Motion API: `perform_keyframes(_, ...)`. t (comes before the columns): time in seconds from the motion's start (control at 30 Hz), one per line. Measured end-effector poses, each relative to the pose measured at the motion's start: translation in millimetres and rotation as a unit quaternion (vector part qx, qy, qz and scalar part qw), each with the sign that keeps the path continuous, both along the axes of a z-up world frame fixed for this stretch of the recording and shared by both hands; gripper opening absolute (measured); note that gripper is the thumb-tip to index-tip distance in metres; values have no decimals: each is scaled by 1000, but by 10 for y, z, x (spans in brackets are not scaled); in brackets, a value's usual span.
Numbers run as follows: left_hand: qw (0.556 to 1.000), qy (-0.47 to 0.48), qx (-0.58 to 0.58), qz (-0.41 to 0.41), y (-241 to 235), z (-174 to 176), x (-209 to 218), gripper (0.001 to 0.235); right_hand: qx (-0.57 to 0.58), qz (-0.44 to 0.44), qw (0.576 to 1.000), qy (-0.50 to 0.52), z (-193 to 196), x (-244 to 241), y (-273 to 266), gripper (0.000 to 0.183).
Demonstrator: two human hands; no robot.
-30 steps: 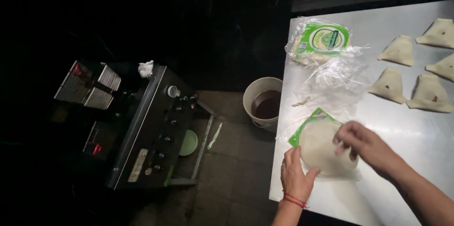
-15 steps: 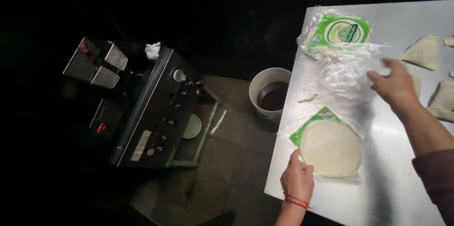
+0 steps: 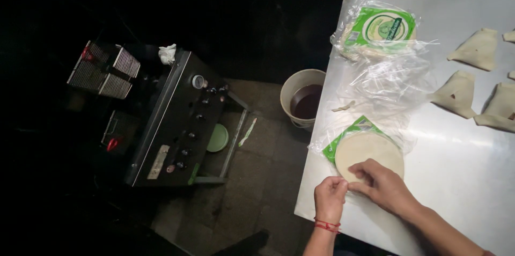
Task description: Folding and filling dough circles with a meat mixture into triangular pastry shapes on a prep table.
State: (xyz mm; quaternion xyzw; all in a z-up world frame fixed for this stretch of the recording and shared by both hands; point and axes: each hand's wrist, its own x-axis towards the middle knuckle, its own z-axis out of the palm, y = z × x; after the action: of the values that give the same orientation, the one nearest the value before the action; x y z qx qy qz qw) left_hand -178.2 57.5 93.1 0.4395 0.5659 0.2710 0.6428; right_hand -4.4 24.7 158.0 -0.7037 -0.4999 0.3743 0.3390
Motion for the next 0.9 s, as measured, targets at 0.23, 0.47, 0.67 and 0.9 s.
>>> perform_keyframes(0.23,998,-30,46,-5,-25,12,-7,17,-87,56,988,-113,345,-111,48,46)
perform_keyframes(0.47,997,-32,59,-33,-25,22,-31,16,-104,0,990,-97,122,-65,12,31)
perform_keyframes(0.67,996,-42,69,-40,-17,126,-19,16,-22,-10,979,-200,227,-189,-40,27)
perform_keyframes(0.9,962,156,217,-63,-41,785,-59,29,-2,-5,972,-234,258,-91,29,20)
